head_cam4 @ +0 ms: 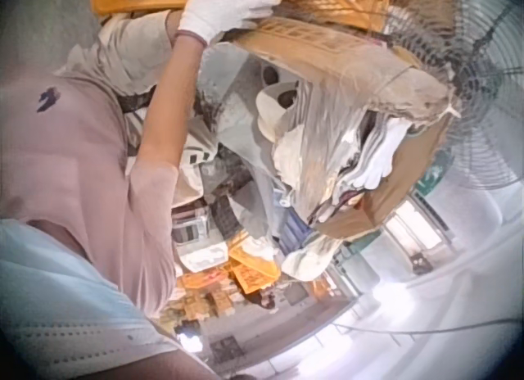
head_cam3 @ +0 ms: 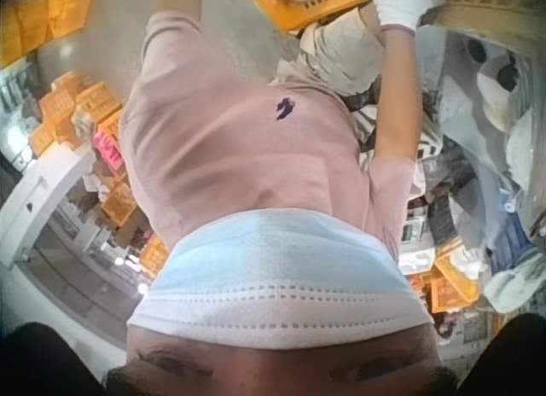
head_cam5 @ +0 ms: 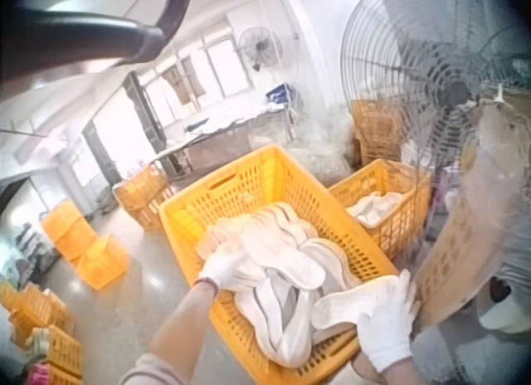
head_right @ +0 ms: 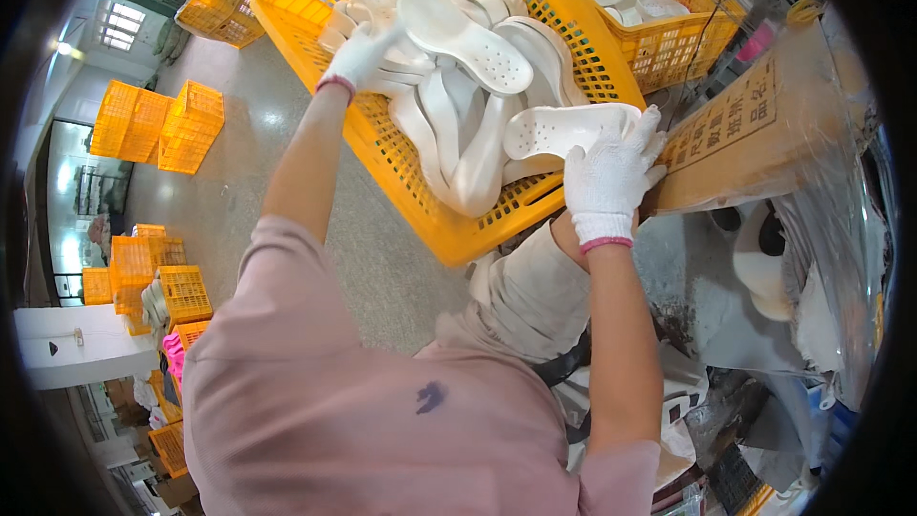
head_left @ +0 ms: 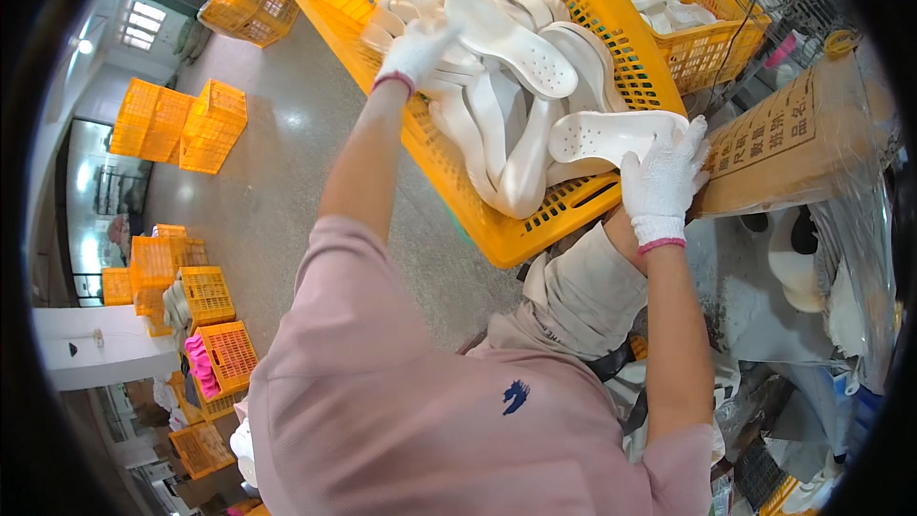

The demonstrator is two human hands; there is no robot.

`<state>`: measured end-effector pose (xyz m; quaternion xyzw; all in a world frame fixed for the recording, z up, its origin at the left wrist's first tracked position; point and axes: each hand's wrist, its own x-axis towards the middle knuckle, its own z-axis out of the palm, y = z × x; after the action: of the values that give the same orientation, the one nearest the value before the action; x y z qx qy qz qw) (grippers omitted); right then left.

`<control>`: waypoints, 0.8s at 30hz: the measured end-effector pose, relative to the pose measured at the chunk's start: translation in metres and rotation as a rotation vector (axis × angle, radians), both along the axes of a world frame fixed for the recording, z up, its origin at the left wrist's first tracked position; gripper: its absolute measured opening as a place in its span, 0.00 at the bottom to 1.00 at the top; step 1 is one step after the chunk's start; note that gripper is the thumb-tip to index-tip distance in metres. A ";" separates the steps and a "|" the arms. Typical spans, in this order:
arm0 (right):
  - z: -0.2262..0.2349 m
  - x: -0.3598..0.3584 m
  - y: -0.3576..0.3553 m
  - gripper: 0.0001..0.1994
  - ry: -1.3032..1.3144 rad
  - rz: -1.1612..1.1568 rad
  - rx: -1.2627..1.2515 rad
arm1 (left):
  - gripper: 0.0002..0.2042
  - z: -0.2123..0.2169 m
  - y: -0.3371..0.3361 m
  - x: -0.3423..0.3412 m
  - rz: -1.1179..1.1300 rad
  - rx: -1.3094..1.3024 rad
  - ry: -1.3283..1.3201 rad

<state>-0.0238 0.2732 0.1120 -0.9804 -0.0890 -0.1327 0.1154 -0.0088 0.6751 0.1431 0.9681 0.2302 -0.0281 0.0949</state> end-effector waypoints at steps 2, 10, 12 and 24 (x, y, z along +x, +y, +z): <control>0.001 0.003 0.001 0.36 0.036 0.043 -0.057 | 0.43 -0.008 -0.029 -0.016 -0.184 0.424 0.069; -0.009 -0.111 -0.074 0.33 0.035 0.273 0.397 | 0.17 0.054 -0.048 -0.010 -0.449 0.483 -0.110; -0.006 -0.135 -0.089 0.30 0.091 0.246 0.488 | 0.16 0.070 -0.086 -0.017 -0.584 0.397 -0.243; 0.004 -0.225 -0.163 0.17 0.312 0.082 0.648 | 0.20 0.041 -0.240 0.022 -0.945 -0.024 -0.468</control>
<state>-0.2487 0.1102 0.1158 -0.8969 -0.0629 0.0017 0.4376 0.0128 0.4352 0.1845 0.9454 -0.2593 0.1466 0.1318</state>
